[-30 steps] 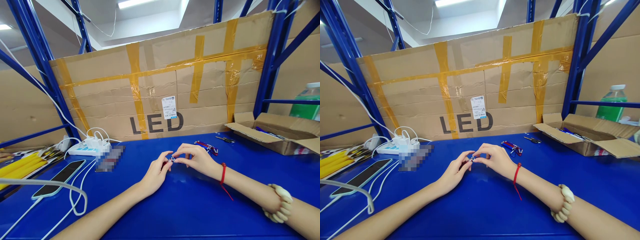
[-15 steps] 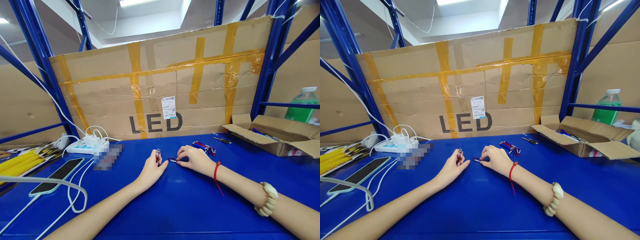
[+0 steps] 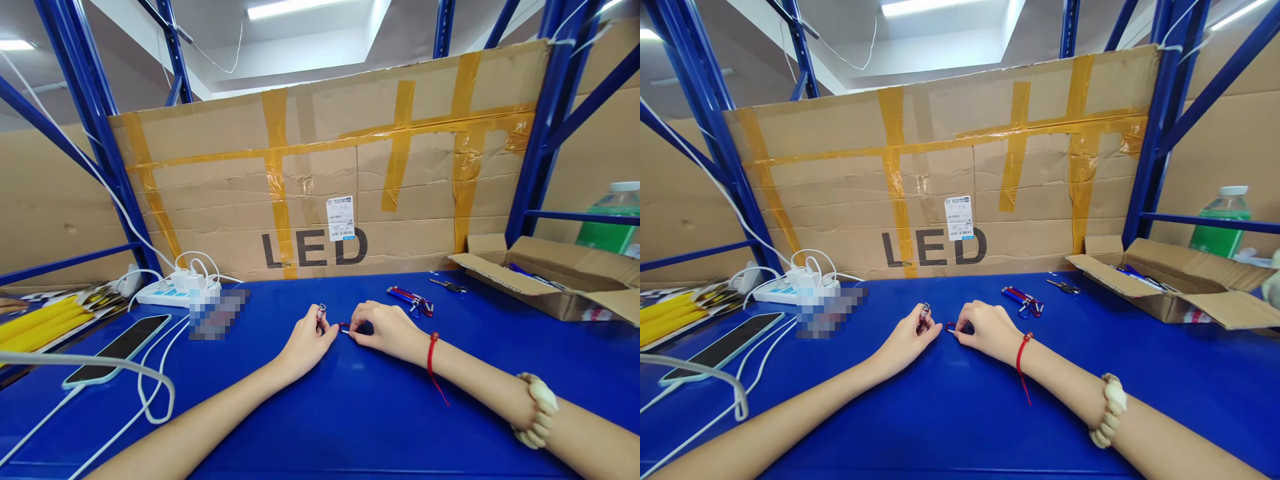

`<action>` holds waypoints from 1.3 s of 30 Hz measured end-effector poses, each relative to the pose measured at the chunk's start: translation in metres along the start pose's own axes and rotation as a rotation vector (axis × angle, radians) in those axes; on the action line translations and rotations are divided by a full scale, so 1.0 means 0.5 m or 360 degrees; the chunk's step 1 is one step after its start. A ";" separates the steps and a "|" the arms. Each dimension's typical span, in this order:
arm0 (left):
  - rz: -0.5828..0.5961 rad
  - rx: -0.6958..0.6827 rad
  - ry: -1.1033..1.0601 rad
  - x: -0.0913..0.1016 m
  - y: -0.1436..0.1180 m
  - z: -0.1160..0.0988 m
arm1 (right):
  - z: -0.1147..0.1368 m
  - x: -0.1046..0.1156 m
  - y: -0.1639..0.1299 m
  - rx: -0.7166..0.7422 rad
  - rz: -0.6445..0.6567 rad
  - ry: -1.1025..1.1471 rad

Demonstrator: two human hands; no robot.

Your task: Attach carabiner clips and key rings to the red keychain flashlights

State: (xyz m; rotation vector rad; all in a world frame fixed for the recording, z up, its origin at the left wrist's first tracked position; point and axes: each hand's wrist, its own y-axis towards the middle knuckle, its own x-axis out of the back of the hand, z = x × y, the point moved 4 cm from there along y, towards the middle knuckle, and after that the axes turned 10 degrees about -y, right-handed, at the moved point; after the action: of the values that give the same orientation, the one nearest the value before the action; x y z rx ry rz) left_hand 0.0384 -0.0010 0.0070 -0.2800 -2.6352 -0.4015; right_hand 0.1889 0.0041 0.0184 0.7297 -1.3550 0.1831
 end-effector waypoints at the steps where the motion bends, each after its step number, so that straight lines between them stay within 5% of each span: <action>1: -0.0002 0.0004 -0.0003 0.000 0.000 0.000 | 0.002 0.000 -0.001 -0.0016 -0.0004 0.0033; 12: -0.0017 -0.0106 -0.0109 0.001 0.004 0.005 | 0.018 0.012 -0.007 0.0158 -0.0218 0.0297; 25: 0.0099 -0.0310 -0.0228 -0.004 0.000 -0.009 | 0.012 0.003 -0.007 0.0156 -0.0204 0.0362; 33: 0.0142 -0.0407 -0.0033 -0.002 -0.006 -0.017 | 0.036 0.006 -0.012 0.0439 -0.0137 -0.0202; 39: 0.0190 -0.0512 0.0099 -0.004 -0.008 -0.017 | 0.043 0.001 -0.016 0.0489 -0.0160 -0.0222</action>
State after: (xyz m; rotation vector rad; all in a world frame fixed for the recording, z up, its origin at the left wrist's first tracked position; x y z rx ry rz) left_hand 0.0423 -0.0076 0.0124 -0.5153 -2.4708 -0.7806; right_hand 0.1754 -0.0145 0.0165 1.0824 -1.4347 0.2676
